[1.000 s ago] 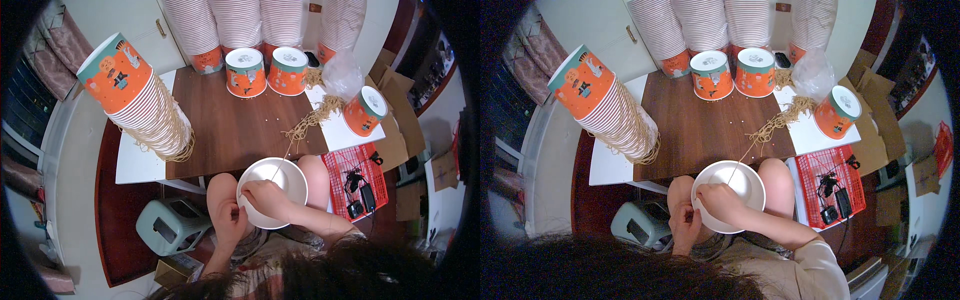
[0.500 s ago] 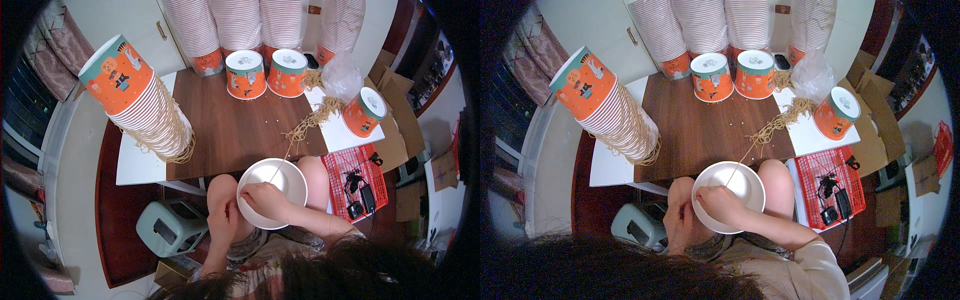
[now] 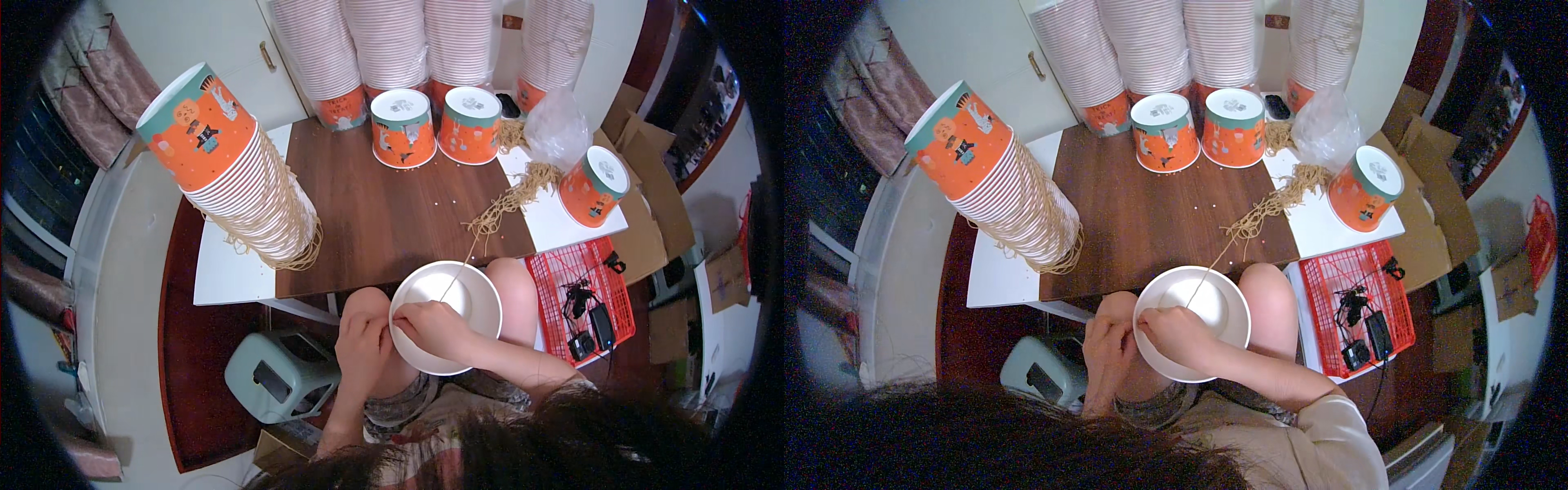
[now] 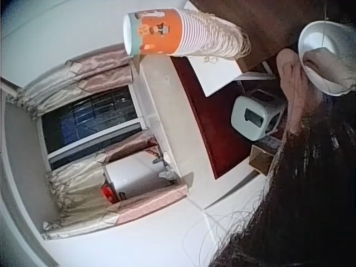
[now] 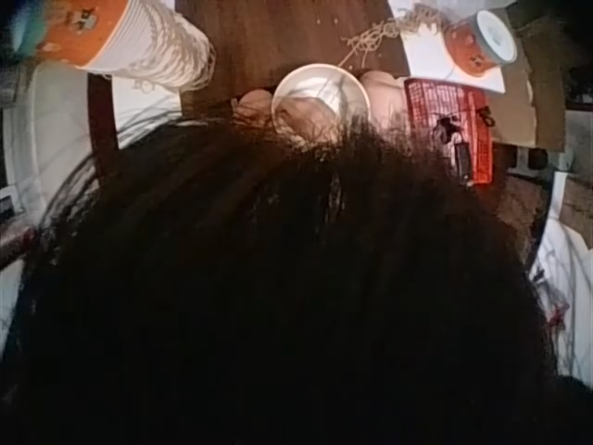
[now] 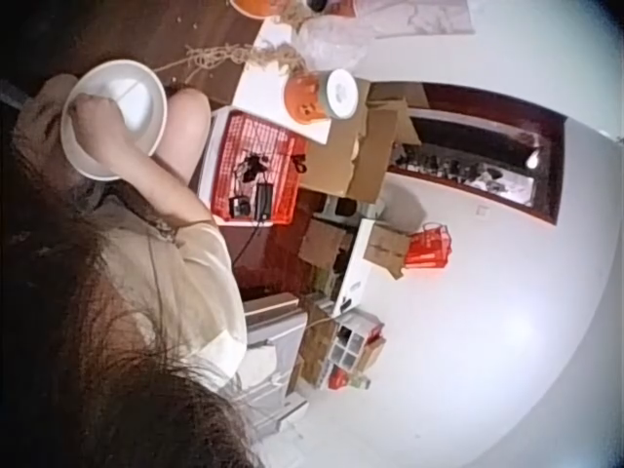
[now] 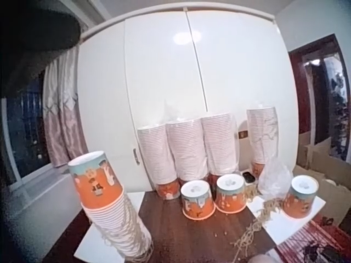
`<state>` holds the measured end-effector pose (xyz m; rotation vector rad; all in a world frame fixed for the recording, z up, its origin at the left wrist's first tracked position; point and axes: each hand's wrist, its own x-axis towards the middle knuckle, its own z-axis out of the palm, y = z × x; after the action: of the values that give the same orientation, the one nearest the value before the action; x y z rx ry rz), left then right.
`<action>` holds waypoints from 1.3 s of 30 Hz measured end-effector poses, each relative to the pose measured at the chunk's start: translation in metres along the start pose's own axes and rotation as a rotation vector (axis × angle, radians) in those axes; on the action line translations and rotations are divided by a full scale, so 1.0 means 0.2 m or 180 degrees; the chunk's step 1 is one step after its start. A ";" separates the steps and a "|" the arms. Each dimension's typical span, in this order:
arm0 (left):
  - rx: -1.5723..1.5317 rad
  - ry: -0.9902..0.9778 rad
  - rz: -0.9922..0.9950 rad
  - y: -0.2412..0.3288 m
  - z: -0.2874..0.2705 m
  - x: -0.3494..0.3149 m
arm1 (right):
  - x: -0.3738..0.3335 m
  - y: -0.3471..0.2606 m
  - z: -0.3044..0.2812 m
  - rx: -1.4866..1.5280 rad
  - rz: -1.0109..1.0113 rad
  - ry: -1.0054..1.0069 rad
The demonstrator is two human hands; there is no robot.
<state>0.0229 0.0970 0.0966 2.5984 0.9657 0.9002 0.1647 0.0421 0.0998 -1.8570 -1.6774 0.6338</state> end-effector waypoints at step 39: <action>-0.5763 0.0934 -0.1603 -0.24 -0.52 -0.18 | 0.26 0.85 -0.62 -0.1337 -0.0758 -0.0222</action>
<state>-0.0882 0.1095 0.1416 0.6863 0.3429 1.1253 0.3785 0.0724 0.0766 -1.8777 -2.1668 0.2625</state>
